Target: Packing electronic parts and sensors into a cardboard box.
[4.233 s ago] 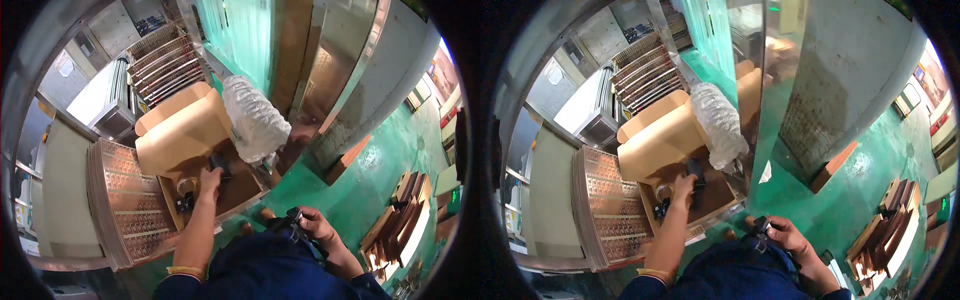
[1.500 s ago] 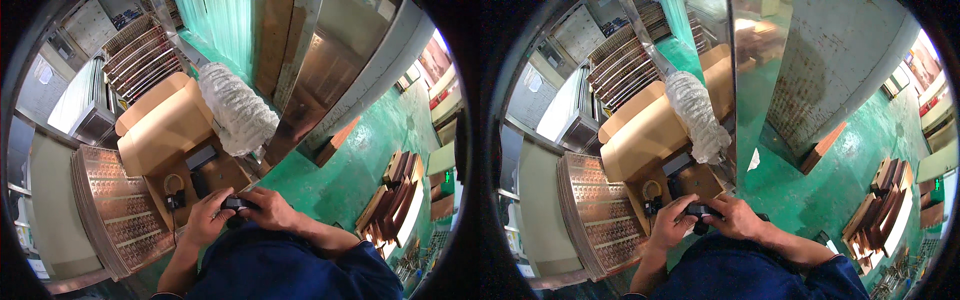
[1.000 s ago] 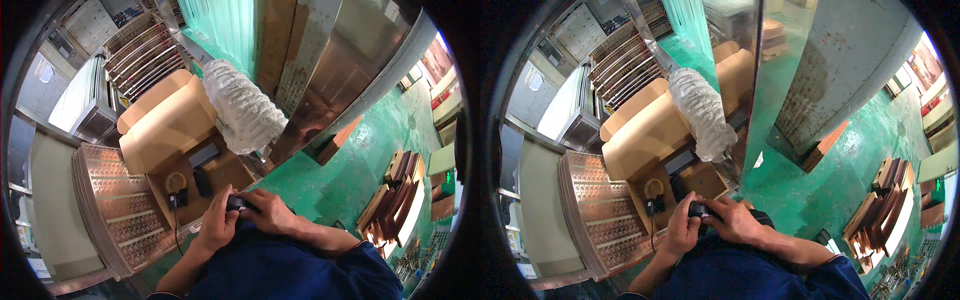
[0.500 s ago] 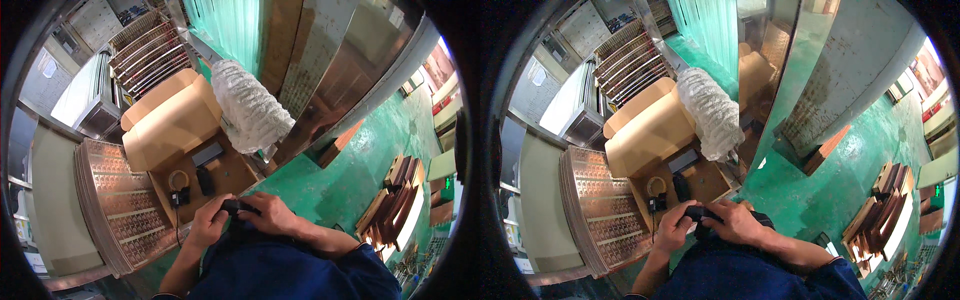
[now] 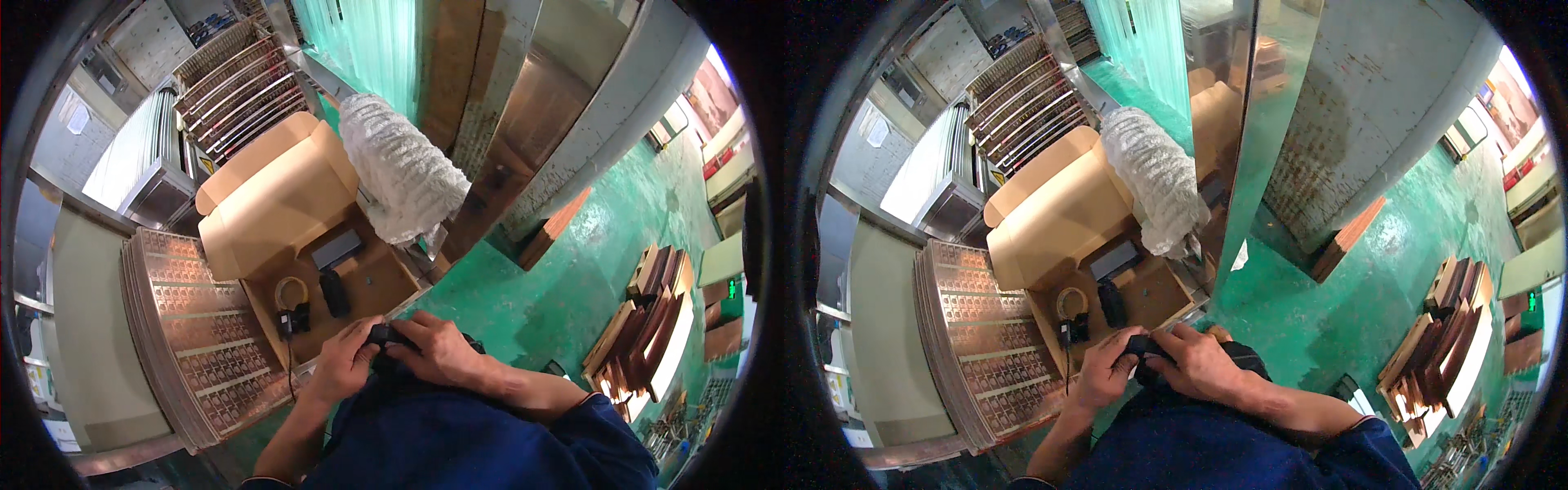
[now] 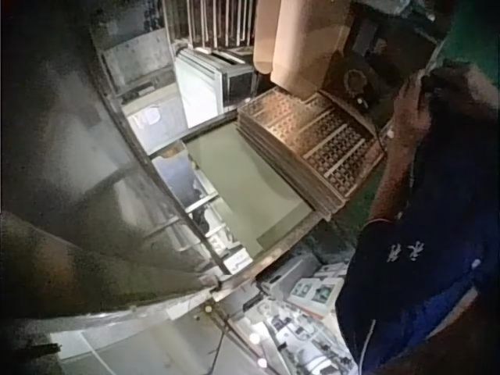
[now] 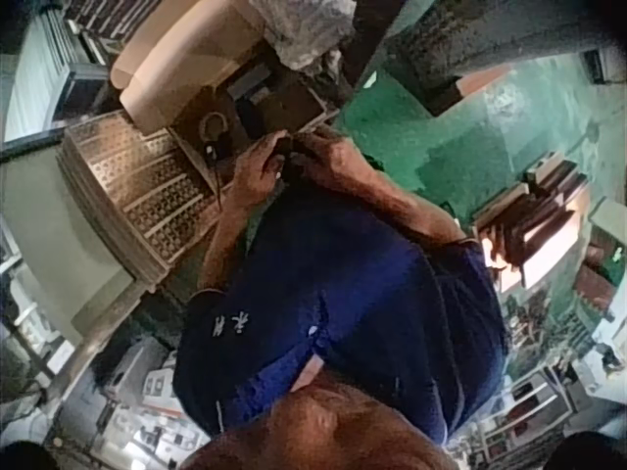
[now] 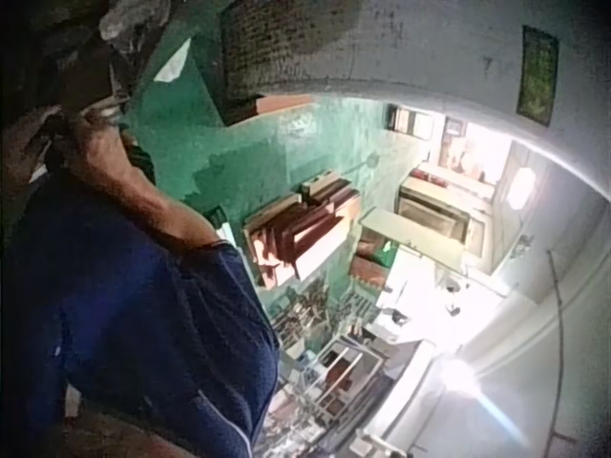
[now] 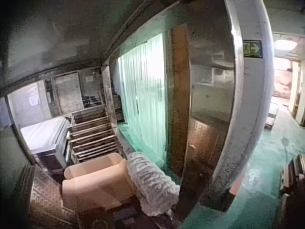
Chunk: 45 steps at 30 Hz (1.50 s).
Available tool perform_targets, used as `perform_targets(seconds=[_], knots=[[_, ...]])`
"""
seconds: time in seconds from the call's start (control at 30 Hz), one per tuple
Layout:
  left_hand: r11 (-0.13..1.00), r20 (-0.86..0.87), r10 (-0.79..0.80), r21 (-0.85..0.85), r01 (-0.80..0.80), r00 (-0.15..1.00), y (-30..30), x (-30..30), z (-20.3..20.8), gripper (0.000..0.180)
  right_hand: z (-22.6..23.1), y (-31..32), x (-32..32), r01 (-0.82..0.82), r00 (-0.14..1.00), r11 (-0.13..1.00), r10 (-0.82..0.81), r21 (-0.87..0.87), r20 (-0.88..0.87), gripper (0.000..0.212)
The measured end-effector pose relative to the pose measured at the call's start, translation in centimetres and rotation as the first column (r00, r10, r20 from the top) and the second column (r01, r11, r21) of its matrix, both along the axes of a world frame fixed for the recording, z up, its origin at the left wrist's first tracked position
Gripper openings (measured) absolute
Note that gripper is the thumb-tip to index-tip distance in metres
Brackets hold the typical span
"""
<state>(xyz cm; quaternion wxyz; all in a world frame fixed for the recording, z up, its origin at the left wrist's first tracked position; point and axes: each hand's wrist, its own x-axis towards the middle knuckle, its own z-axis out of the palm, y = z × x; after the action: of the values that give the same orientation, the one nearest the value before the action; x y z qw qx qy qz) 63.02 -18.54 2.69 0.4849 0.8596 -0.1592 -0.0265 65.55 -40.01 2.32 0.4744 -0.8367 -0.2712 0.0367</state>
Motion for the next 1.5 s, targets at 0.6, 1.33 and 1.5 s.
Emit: perform_targets(seconds=[0.6,1.33,1.5], knots=[[0.838,-0.281,0.274,-0.4,-0.372,0.92,-0.2,-1.7,-7.0,0.048,-4.3,1.5,2.0,-0.022,0.956,0.997,-0.003,-0.079,-0.294,0.04],[0.671,-0.322,0.663,0.657,-0.344,0.676,3.4,5.4,-14.0,0.081,-15.1,9.1,13.1,0.134,0.934,0.825,-0.29,-0.549,-0.208,0.044],[0.692,-0.412,0.588,0.702,-0.169,0.697,3.2,4.5,-11.6,0.079,-15.6,8.7,12.5,0.083,0.97,0.801,-0.201,-0.594,-0.136,0.043]])
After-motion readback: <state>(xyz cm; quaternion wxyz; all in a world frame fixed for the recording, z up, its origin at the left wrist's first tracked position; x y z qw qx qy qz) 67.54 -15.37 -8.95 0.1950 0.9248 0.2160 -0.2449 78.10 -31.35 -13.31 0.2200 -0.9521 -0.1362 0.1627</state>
